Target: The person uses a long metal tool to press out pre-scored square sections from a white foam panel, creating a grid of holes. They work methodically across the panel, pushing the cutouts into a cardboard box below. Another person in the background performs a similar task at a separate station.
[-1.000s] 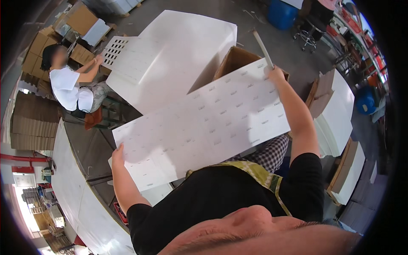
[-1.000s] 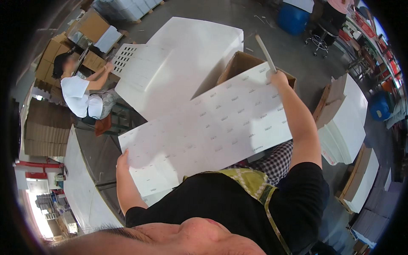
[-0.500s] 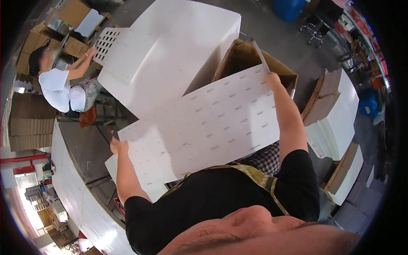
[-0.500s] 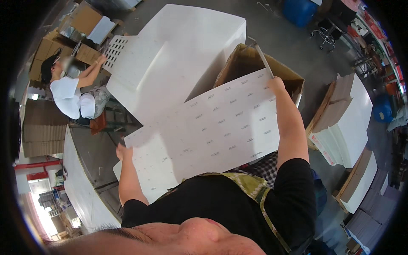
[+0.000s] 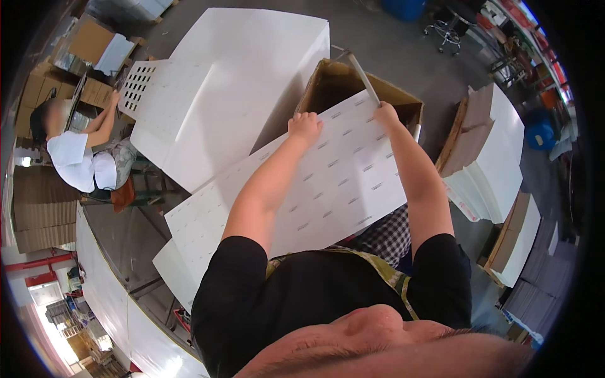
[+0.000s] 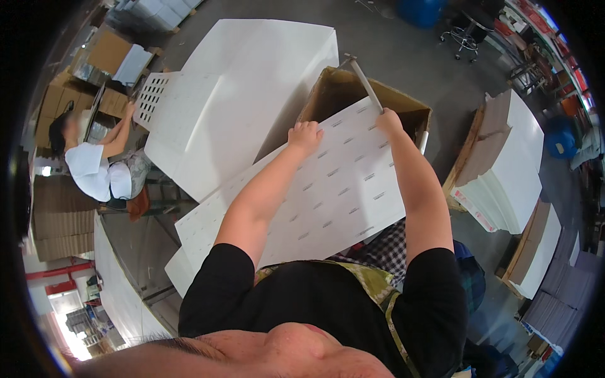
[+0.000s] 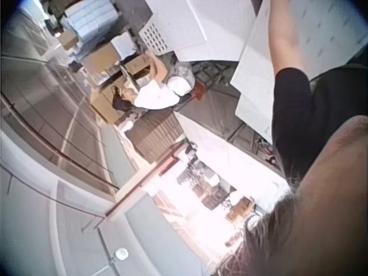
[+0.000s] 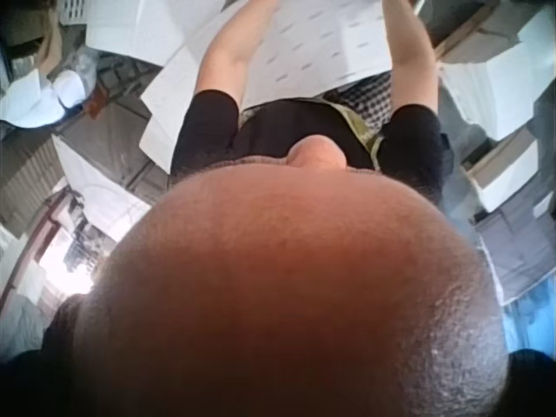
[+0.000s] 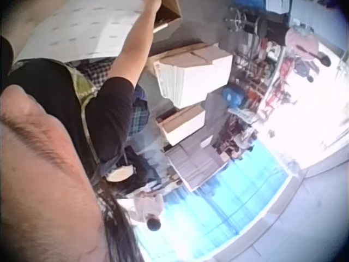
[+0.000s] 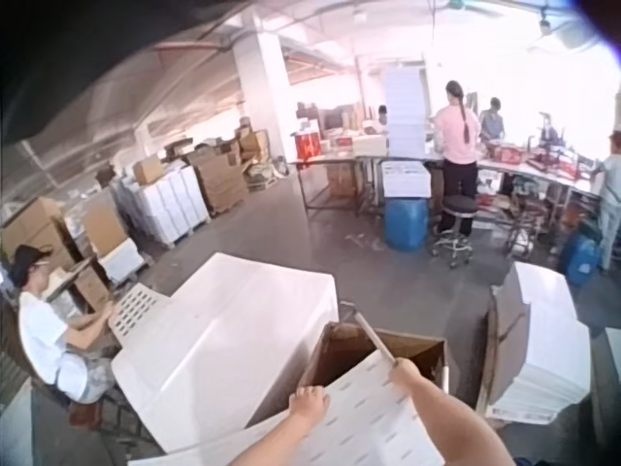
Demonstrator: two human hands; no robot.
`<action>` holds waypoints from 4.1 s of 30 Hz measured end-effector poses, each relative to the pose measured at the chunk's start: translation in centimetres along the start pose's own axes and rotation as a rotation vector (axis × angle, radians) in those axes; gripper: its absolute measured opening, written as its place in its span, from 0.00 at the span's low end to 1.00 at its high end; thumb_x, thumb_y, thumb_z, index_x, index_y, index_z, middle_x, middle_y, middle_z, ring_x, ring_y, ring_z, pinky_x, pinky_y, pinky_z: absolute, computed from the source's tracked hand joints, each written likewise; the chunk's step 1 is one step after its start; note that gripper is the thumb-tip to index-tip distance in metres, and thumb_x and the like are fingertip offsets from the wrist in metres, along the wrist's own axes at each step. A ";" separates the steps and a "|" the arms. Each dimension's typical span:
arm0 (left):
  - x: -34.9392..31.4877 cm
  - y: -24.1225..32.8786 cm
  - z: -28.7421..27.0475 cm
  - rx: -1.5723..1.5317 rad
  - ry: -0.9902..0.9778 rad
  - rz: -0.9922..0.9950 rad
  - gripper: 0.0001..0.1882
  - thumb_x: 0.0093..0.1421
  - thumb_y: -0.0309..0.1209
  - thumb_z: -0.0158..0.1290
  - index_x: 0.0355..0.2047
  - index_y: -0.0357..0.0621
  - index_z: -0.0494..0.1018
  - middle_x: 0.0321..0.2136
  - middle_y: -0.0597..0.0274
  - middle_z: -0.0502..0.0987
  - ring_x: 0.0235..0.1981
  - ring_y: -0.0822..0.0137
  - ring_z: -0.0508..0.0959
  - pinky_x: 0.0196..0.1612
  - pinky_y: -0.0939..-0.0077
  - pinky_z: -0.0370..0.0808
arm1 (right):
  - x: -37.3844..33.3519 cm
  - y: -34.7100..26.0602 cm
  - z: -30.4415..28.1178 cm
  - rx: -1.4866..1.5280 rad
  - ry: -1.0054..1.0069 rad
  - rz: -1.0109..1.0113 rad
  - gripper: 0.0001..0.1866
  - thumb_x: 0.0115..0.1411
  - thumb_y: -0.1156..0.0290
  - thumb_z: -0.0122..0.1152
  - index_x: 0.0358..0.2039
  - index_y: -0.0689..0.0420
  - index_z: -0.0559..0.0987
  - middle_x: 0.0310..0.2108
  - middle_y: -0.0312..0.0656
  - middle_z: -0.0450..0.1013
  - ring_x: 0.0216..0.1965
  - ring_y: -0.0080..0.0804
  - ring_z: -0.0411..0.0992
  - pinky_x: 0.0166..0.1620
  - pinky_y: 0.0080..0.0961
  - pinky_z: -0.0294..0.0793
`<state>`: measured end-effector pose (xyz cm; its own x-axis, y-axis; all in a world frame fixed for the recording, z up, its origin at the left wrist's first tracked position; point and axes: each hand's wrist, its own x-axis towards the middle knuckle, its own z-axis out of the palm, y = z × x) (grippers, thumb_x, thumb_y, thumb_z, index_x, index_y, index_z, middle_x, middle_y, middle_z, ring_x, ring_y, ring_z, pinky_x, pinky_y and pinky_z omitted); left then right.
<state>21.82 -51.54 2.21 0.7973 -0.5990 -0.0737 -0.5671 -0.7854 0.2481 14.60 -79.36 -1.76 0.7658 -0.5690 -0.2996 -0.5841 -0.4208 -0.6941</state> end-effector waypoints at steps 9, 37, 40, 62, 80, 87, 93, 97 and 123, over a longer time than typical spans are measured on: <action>2.2 -0.1 1.7 -0.081 -0.166 -0.127 0.19 0.66 0.45 0.34 0.36 0.44 0.69 0.34 0.48 0.78 0.39 0.48 0.77 0.42 0.51 0.72 | -8.5 -0.4 -6.9 0.485 0.019 -0.160 0.12 0.58 0.74 0.50 0.43 0.55 0.69 0.23 0.40 0.69 0.24 0.32 0.71 0.29 0.29 0.71; 1.1 -0.7 1.6 -0.153 -0.107 -0.105 0.18 0.65 0.44 0.35 0.34 0.45 0.69 0.30 0.52 0.79 0.35 0.50 0.78 0.38 0.54 0.74 | -27.9 4.1 -0.2 -0.126 -0.005 -0.216 0.11 0.67 0.65 0.43 0.33 0.61 0.67 0.20 0.41 0.66 0.21 0.29 0.64 0.28 0.27 0.64; 1.3 -1.2 1.6 -0.164 -0.094 -0.118 0.18 0.65 0.44 0.36 0.34 0.45 0.70 0.31 0.52 0.79 0.36 0.50 0.78 0.39 0.53 0.73 | -28.6 0.6 -1.9 0.091 -0.019 -0.107 0.09 0.66 0.68 0.42 0.32 0.60 0.67 0.20 0.40 0.65 0.21 0.29 0.64 0.27 0.27 0.64; 2.2 0.0 0.0 -0.284 -0.248 -0.138 0.19 0.61 0.46 0.42 0.42 0.45 0.71 0.41 0.54 0.77 0.43 0.55 0.77 0.43 0.59 0.74 | -33.7 4.7 -2.6 -0.011 -0.028 -0.044 0.14 0.66 0.62 0.43 0.35 0.62 0.65 0.24 0.59 0.68 0.28 0.60 0.68 0.31 0.44 0.65; 3.5 2.4 1.6 -0.160 -0.284 -0.153 0.20 0.53 0.48 0.55 0.40 0.49 0.70 0.40 0.57 0.78 0.45 0.56 0.76 0.43 0.59 0.73 | -33.6 6.6 -0.4 -0.053 -0.016 -0.111 0.11 0.66 0.66 0.42 0.37 0.63 0.66 0.19 0.53 0.67 0.22 0.51 0.68 0.26 0.39 0.64; 3.2 2.9 0.7 -0.152 -0.259 -0.163 0.19 0.54 0.47 0.55 0.40 0.49 0.72 0.40 0.59 0.78 0.45 0.58 0.77 0.44 0.61 0.73 | -35.6 3.5 -3.2 0.133 0.168 -0.353 0.07 0.63 0.70 0.46 0.36 0.61 0.66 0.20 0.54 0.67 0.24 0.53 0.69 0.26 0.37 0.65; 3.2 2.6 1.5 -0.127 -0.206 -0.140 0.19 0.54 0.47 0.55 0.40 0.50 0.72 0.41 0.59 0.77 0.46 0.59 0.76 0.46 0.62 0.72 | -34.6 3.9 -2.2 -0.010 0.003 -0.109 0.09 0.65 0.67 0.45 0.34 0.61 0.66 0.20 0.54 0.68 0.24 0.54 0.69 0.26 0.38 0.66; 3.2 2.7 1.1 -0.150 -0.236 -0.154 0.19 0.54 0.48 0.54 0.40 0.49 0.72 0.40 0.58 0.78 0.45 0.57 0.76 0.45 0.61 0.73 | -36.7 4.5 -3.8 0.144 0.110 -0.243 0.10 0.65 0.64 0.45 0.34 0.59 0.67 0.18 0.45 0.66 0.18 0.40 0.67 0.24 0.32 0.65; 3.8 2.9 1.6 -0.104 -0.254 -0.210 0.22 0.54 0.48 0.53 0.44 0.48 0.68 0.40 0.59 0.76 0.46 0.59 0.75 0.48 0.58 0.70 | -39.9 7.0 -4.4 0.204 0.108 -0.062 0.11 0.66 0.65 0.43 0.31 0.59 0.66 0.17 0.41 0.63 0.18 0.33 0.64 0.23 0.30 0.63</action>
<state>22.83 -56.36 1.08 0.8100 -0.4558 -0.3690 -0.3614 -0.8835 0.2979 -21.22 -62.66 8.22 0.7590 -0.6232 -0.1884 -0.4623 -0.3121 -0.8300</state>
